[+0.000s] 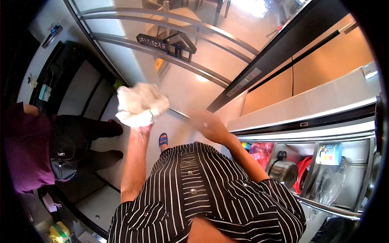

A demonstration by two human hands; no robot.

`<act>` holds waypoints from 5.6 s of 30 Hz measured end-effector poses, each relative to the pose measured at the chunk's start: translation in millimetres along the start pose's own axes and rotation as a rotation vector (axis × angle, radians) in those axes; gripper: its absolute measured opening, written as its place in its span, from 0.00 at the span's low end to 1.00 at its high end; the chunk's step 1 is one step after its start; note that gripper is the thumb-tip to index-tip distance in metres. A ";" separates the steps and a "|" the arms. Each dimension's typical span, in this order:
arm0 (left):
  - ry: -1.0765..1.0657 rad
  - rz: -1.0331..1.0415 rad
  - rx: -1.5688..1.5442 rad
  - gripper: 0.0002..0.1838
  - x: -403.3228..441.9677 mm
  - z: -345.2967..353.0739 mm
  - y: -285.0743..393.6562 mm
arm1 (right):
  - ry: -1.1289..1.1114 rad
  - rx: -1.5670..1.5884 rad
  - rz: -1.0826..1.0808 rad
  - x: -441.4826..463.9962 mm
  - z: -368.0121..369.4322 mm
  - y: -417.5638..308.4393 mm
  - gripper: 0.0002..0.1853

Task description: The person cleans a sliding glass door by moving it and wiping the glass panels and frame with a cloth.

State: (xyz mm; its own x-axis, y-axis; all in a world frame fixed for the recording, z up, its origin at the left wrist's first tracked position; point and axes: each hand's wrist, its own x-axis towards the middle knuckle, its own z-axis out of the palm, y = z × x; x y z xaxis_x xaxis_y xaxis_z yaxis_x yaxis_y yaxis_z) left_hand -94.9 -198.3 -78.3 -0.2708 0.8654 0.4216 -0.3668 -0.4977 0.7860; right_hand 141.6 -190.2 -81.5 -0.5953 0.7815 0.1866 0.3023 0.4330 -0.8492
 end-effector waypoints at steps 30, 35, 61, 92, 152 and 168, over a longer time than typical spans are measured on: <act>0.516 0.622 1.113 0.38 160.6 98.8 -145.7 | 0.712 -0.062 0.389 -107.3 -66.1 72.2 0.15; 0.542 0.643 1.250 0.40 161.3 84.7 -156.2 | 0.806 -0.121 0.102 -42.6 -121.4 37.8 0.27; 0.354 0.994 1.016 0.40 155.4 92.5 -136.5 | 0.672 0.064 -0.320 85.6 -172.0 -16.9 0.42; 0.057 0.068 0.413 0.31 108.2 43.9 -118.9 | -0.128 0.603 -0.531 147.8 -199.8 15.6 0.35; 0.133 -0.035 0.336 0.45 84.4 97.6 -162.4 | -0.247 0.488 -0.394 129.7 -173.3 40.7 0.38; 0.490 0.380 0.795 0.61 77.1 175.8 -160.4 | -0.384 0.979 -0.170 127.9 -170.0 81.8 0.29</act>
State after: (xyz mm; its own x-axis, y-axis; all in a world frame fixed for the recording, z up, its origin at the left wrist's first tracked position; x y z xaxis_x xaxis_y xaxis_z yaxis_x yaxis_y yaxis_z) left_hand 99.5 -41.5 -92.3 -0.6481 0.4489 0.6151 0.4716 -0.3976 0.7871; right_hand 216.8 21.6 -43.2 -0.8198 0.4769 0.3170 -0.4357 -0.1604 -0.8857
